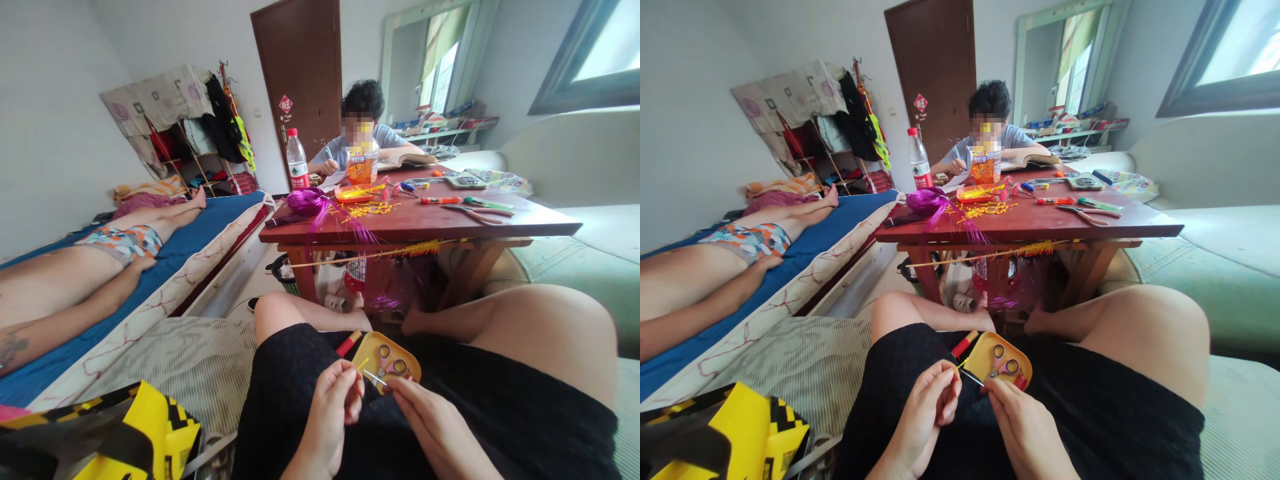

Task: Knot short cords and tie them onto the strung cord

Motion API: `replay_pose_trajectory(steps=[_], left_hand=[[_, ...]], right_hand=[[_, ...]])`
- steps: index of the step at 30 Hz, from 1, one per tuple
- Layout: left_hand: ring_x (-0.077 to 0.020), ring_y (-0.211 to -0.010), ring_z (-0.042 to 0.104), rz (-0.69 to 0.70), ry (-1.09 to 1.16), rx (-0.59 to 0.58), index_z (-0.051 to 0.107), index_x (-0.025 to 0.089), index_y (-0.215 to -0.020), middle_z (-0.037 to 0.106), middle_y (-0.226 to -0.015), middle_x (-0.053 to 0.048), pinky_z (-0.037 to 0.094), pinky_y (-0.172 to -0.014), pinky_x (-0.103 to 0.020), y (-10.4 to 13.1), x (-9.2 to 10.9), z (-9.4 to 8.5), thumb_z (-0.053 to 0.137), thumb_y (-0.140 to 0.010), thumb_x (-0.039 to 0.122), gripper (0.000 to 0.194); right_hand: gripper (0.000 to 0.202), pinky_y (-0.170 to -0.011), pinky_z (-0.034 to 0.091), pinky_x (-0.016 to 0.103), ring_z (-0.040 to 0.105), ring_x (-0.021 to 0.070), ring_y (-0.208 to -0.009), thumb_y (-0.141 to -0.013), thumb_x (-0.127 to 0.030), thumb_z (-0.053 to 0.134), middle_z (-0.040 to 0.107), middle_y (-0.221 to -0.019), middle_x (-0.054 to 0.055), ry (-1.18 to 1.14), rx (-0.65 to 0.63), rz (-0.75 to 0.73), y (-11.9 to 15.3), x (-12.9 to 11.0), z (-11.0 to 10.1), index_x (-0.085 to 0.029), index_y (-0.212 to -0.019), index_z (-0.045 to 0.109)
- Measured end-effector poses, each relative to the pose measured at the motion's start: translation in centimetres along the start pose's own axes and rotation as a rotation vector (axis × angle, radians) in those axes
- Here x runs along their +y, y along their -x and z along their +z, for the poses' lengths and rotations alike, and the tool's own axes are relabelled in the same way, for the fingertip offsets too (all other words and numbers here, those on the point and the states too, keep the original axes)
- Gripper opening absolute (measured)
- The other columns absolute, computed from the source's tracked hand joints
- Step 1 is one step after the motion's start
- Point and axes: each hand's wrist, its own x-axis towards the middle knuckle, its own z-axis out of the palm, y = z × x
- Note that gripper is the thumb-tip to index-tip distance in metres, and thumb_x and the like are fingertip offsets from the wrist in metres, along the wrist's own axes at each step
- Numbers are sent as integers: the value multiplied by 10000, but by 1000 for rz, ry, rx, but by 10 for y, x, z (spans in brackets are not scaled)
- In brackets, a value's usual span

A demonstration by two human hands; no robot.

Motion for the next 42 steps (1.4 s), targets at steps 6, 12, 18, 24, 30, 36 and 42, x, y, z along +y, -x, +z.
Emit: replay_pose_trajectory(steps=[6,12,18,24,30,36,42], left_hand=[[-7,-380,280,15,-39,-1,484,139,-669,479,-566,48,120,-389,-183,0,1,1,596,-722,354,248],[-6,-383,287,13,-54,3,482,139,-671,481,-569,47,123,-388,-179,-2,0,1,593,-732,357,251],[-6,-381,274,24,-44,-15,476,142,-685,481,-579,47,122,-389,-182,-2,-2,-1,563,-754,338,226],[-8,-383,278,18,-55,-14,472,141,-680,476,-573,46,114,-390,-187,-1,-1,0,557,-752,324,214],[-8,-379,266,14,-64,-7,468,141,-681,467,-565,50,110,-390,-190,-1,-2,0,546,-750,318,206],[-14,-384,266,1,-100,1,462,144,-676,462,-555,52,119,-394,-190,-2,1,1,548,-726,337,217],[-32,-395,306,-89,-274,-57,474,142,-626,458,-521,42,159,-403,-191,1,-2,6,554,-679,324,206]], right_hand=[[317,-758,508,291,657,203,-838,-877,-272,330,696,-891,83,0,-18,-5,1,-1,0,-195,-929,633],[320,-748,513,295,660,205,-835,-875,-269,330,699,-891,81,16,-21,-14,2,1,1,-199,-945,635],[332,-742,514,295,660,203,-818,-879,-273,320,695,-886,84,27,-31,2,1,0,1,-185,-944,633],[333,-759,503,296,654,200,-837,-883,-268,312,688,-905,85,15,-53,10,1,-1,0,-188,-957,627],[349,-763,496,306,646,208,-849,-885,-274,295,685,-917,95,-3,-70,17,1,-2,0,-186,-962,624],[340,-783,479,327,638,232,-863,-872,-290,320,683,-925,111,-57,-78,42,0,-1,0,-178,-960,628],[280,-744,471,282,609,215,-809,-835,-385,441,667,-831,61,-494,-23,124,-3,-10,-1,-188,-879,635]])
